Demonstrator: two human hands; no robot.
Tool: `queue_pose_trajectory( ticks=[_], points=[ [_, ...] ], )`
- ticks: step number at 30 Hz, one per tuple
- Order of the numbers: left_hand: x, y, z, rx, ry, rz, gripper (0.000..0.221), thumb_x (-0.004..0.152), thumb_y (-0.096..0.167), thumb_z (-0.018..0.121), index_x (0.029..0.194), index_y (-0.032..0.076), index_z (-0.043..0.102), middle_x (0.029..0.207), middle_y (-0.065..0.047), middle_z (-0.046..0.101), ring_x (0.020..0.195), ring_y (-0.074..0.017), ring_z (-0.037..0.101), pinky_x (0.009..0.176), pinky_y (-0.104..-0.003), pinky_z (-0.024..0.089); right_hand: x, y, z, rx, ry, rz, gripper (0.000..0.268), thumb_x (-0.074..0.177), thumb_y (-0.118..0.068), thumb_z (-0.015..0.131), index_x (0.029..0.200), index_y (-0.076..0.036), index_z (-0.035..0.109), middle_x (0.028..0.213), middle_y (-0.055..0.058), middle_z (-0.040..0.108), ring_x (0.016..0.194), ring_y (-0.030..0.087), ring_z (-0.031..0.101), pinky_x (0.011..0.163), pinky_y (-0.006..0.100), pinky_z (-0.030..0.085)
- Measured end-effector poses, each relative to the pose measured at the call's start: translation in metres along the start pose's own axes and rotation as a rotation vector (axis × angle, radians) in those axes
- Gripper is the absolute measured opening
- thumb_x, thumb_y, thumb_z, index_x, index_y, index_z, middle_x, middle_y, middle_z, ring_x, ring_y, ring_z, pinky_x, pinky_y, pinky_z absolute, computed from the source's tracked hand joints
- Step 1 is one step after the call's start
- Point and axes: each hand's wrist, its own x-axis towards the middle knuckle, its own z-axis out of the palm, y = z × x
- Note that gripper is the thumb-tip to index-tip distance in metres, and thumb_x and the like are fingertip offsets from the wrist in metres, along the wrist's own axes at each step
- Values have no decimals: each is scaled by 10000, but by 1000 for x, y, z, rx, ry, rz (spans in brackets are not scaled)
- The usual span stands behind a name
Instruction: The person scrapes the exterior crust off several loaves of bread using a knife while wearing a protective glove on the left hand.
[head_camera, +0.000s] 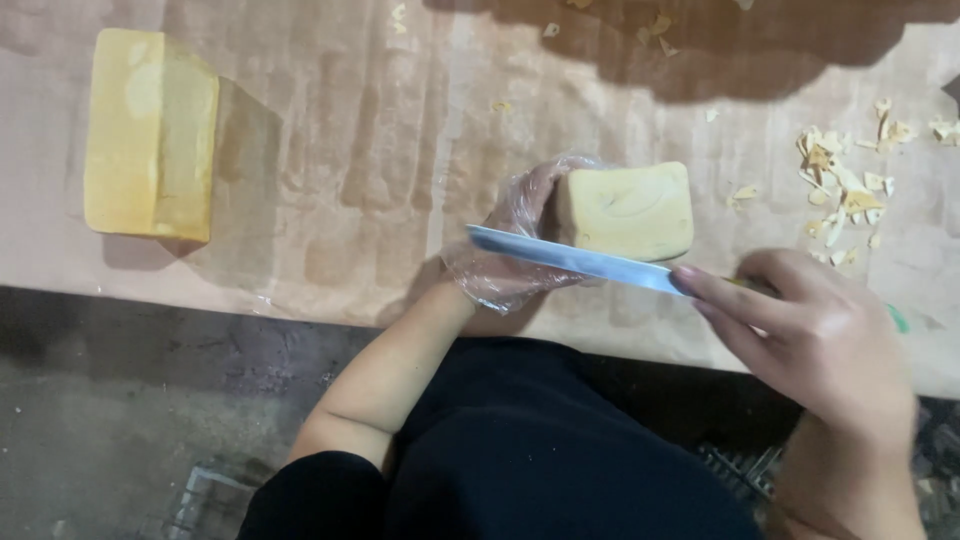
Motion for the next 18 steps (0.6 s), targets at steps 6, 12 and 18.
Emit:
queue_pose_trajectory(
  ticks=[6,12,18],
  points=[
    [0,-6,0,-17,-6,-24,924,761,299,986,1497,127,454,1389,-87,608,1320,-251,618,1156,-393,533,-24,34,10,23,93,15,328,869,-147,834,1188,-219,798,850,70,653,642,157,581,539,322,458],
    [2,-4,7,239,-28,-37,978,666,345,1009,1438,123,451,1385,-98,605,1297,-275,601,1138,-423,517,-27,34,42,16,149,-51,331,817,-95,874,1134,-171,820,809,103,664,633,191,584,508,350,442],
    [5,0,-1,151,-19,-131,946,687,329,991,1443,124,460,1389,-114,598,1316,-296,593,1140,-437,509,-63,74,50,204,267,211,358,959,-10,772,1296,-129,743,1001,115,657,730,143,619,610,263,504]
  ],
)
